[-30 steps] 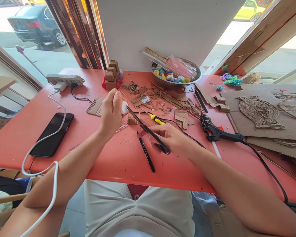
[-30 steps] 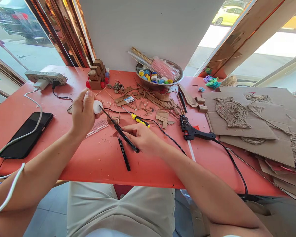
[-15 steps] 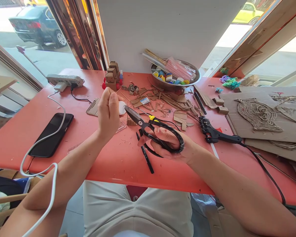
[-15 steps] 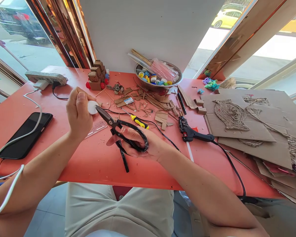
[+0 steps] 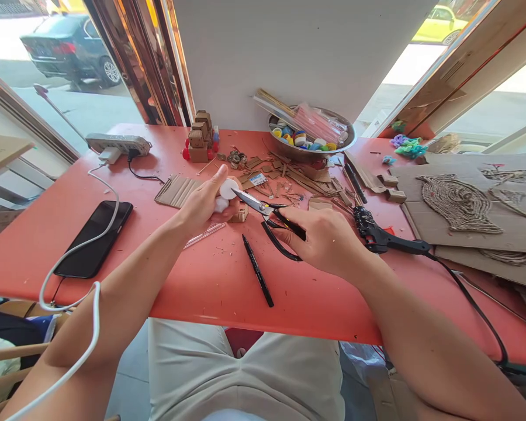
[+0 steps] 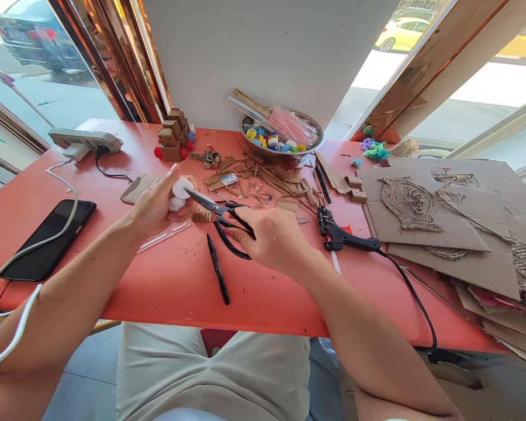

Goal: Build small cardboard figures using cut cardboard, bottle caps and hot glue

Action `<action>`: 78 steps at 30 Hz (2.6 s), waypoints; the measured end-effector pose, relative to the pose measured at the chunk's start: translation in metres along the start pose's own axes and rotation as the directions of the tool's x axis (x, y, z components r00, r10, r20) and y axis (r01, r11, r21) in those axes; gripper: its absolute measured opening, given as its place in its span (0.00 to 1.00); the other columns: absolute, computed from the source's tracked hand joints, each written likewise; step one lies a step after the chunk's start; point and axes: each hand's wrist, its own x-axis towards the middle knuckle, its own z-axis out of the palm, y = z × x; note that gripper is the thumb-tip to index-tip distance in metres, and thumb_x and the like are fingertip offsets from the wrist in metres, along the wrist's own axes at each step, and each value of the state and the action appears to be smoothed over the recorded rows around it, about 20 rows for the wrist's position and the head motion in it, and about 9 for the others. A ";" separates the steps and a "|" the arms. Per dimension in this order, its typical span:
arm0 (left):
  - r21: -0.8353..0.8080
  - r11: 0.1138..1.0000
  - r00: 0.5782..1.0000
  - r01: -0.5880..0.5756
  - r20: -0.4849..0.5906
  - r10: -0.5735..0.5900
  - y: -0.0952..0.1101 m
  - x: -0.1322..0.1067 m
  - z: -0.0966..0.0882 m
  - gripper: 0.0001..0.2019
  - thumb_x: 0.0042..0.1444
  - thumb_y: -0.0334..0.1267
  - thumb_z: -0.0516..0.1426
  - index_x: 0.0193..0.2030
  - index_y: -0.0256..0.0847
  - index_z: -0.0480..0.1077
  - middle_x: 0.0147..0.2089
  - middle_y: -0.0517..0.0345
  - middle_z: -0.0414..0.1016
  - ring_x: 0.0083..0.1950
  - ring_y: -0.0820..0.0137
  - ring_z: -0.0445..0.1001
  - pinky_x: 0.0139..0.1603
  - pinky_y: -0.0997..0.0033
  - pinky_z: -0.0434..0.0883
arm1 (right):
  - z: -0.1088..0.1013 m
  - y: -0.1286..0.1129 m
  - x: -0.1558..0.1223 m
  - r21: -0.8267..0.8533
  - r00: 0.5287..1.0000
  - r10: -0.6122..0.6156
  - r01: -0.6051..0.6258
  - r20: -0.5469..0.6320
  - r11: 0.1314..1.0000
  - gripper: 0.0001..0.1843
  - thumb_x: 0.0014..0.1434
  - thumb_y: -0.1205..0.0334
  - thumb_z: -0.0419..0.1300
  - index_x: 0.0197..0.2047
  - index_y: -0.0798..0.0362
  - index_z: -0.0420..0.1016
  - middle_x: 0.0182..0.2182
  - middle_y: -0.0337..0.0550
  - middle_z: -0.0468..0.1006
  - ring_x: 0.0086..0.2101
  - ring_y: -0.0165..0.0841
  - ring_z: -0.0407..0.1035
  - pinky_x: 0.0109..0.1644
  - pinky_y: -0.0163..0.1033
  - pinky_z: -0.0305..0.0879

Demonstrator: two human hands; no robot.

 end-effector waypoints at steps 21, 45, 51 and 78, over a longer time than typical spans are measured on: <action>-0.151 0.969 0.980 -0.193 -0.082 0.182 -0.006 -0.001 -0.004 0.09 0.56 0.35 0.74 0.40 0.37 0.82 0.34 0.58 0.79 0.31 0.78 0.74 0.28 0.82 0.72 | -0.008 -0.019 0.007 -0.405 0.960 0.239 -0.162 0.145 0.900 0.18 0.76 0.58 0.48 0.59 0.58 0.70 0.49 0.63 0.85 0.48 0.53 0.78 0.44 0.43 0.59; -0.104 0.932 0.918 -0.348 -0.237 0.317 -0.016 0.003 -0.005 0.15 0.46 0.36 0.79 0.39 0.41 0.83 0.32 0.58 0.83 0.32 0.75 0.79 0.33 0.78 0.76 | 0.003 -0.028 0.003 -0.286 0.967 0.202 -0.151 0.157 0.946 0.18 0.77 0.55 0.48 0.58 0.56 0.73 0.38 0.55 0.88 0.38 0.45 0.82 0.33 0.37 0.48; -0.074 0.920 0.901 -0.384 -0.249 0.356 -0.014 0.001 -0.004 0.15 0.45 0.38 0.79 0.38 0.44 0.83 0.33 0.60 0.83 0.34 0.74 0.79 0.35 0.78 0.77 | 0.008 -0.023 0.000 -0.134 0.985 0.159 -0.150 0.064 0.980 0.17 0.76 0.54 0.49 0.52 0.53 0.76 0.33 0.50 0.85 0.34 0.42 0.79 0.33 0.36 0.49; -0.075 0.939 0.923 -0.336 -0.224 0.313 -0.013 0.002 0.001 0.12 0.56 0.46 0.74 0.36 0.42 0.82 0.31 0.58 0.81 0.29 0.76 0.76 0.24 0.82 0.71 | -0.009 -0.027 0.009 -0.337 0.939 0.294 -0.222 0.180 0.915 0.20 0.71 0.56 0.55 0.59 0.59 0.71 0.40 0.59 0.86 0.39 0.48 0.78 0.34 0.39 0.52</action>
